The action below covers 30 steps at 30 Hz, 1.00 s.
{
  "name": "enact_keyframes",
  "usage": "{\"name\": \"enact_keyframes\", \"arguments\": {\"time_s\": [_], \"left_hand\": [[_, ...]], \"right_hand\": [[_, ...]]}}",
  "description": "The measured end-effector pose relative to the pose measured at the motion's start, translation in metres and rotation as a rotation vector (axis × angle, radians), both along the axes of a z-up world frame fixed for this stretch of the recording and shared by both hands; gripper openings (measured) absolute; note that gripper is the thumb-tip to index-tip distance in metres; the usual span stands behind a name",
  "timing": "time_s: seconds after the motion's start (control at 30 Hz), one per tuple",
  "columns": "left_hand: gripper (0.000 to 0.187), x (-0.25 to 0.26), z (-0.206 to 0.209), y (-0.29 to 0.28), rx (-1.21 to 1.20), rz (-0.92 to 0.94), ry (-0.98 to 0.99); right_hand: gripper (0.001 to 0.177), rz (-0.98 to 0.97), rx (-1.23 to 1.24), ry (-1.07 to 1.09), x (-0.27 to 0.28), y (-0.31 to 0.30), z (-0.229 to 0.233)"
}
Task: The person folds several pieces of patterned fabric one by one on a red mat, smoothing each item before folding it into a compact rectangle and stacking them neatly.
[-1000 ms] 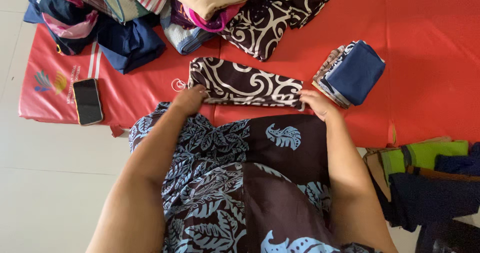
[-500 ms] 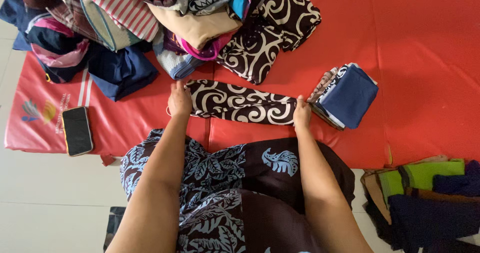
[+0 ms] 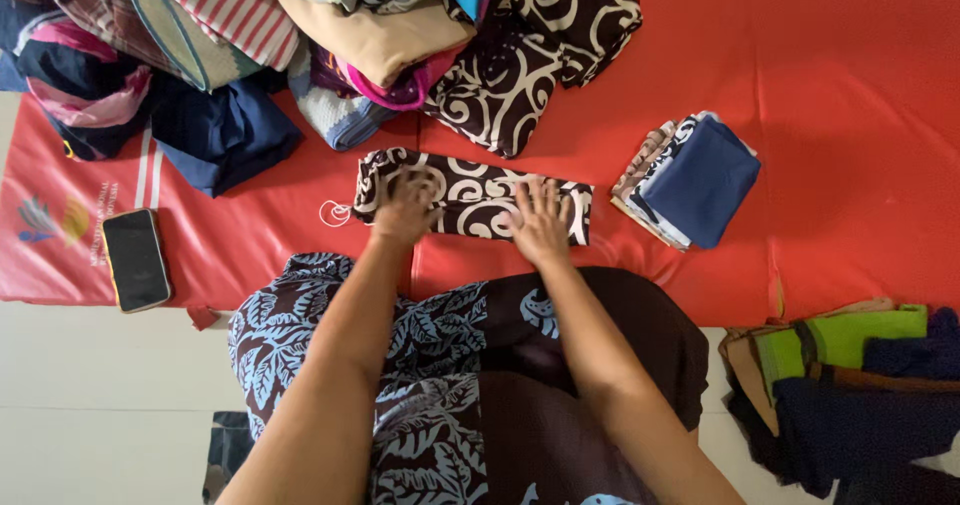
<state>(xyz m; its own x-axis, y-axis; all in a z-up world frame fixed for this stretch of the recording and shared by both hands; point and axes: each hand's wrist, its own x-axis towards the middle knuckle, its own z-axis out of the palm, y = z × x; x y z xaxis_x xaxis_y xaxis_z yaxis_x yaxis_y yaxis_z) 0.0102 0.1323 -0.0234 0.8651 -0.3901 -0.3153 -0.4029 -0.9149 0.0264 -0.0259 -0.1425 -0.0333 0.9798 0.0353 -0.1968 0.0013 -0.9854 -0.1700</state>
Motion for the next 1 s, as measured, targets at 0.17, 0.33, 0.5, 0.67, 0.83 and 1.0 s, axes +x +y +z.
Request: {"name": "enact_keyframes", "arguments": {"time_s": [0.17,0.33,0.5,0.67,0.83,1.0], "left_hand": [[0.081,0.014,-0.026,0.023,-0.171,0.103,-0.127],[0.087,0.009,-0.004,0.019,-0.205,0.181,-0.007],[0.079,-0.011,0.004,-0.034,-0.152,-0.045,-0.284],[0.078,-0.026,-0.017,-0.101,-0.34,0.079,-0.039],[0.083,-0.023,-0.052,-0.132,-0.5,0.12,0.076],[0.082,-0.022,-0.065,-0.147,-1.059,0.101,0.324]], "right_hand": [[0.081,-0.265,-0.056,-0.012,-0.008,-0.038,-0.009],[0.097,-0.362,0.135,-0.347,-0.019,-0.048,-0.017],[0.104,-0.819,0.257,-0.204,-0.019,-0.055,-0.043],[0.078,-0.678,0.56,-0.369,-0.014,-0.079,-0.038],[0.056,-0.885,1.479,-0.128,-0.026,-0.085,0.041],[0.048,-0.667,1.681,-0.176,-0.014,-0.038,0.102]]}}
